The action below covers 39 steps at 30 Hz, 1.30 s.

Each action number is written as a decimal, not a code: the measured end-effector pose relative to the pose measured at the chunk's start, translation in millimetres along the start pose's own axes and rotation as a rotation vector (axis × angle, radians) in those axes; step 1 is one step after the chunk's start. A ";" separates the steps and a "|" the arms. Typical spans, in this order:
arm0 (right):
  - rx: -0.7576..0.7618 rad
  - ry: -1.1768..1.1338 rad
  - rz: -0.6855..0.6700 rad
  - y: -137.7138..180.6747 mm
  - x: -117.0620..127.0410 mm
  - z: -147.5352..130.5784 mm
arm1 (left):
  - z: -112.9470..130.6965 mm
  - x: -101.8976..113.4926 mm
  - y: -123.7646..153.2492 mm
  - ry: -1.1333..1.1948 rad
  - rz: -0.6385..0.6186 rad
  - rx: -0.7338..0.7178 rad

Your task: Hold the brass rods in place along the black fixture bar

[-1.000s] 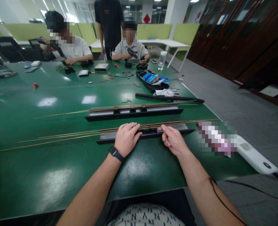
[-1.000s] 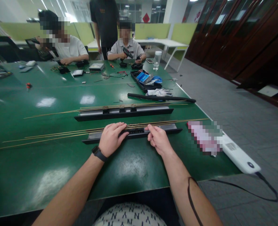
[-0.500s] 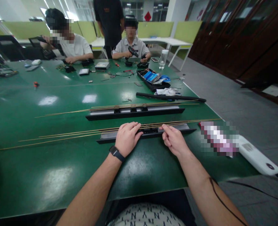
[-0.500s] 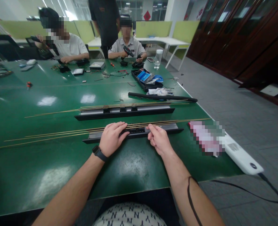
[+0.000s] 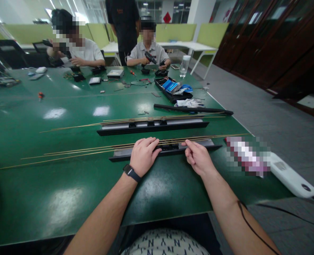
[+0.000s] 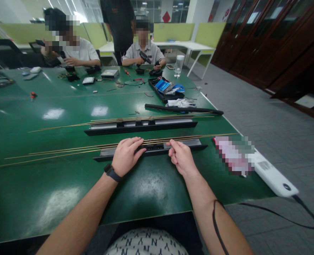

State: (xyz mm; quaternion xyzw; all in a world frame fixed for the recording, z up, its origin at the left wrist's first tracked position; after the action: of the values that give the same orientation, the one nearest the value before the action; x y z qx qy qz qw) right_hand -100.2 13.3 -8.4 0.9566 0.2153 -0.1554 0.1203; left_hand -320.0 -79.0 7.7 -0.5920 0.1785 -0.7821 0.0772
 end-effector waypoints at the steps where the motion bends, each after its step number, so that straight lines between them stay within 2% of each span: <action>1: 0.007 -0.010 0.009 0.1 0.6 -0.6 | 0.0 -0.1 0.1 -0.001 0.001 0.001; 22: 0.080 -0.041 0.197 -2.0 11.1 -5.5 | 0.2 0.3 -0.6 0.003 -0.008 -0.003; 31: 0.045 0.023 0.066 -0.8 5.6 -1.5 | -0.2 -0.6 0.1 0.008 -0.005 -0.004; 39: 0.087 -0.029 0.199 -1.2 13.9 -6.9 | -0.2 -0.1 0.0 0.015 -0.009 -0.006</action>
State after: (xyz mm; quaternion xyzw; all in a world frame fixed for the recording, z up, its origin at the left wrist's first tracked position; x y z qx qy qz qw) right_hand -87.1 21.6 -7.1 0.9752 0.1107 -0.1655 0.0966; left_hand -320.2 -79.0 7.6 -0.5870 0.1787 -0.7864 0.0707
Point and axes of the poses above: each hand's wrist, its own y-axis away from the middle knuckle, its own x-axis out of the back of the hand, z = x × y, the point moved 1 cm from there along -y, towards the middle knuckle, and after that the axes turned 11 degrees about -z, right-handed, at the moved point
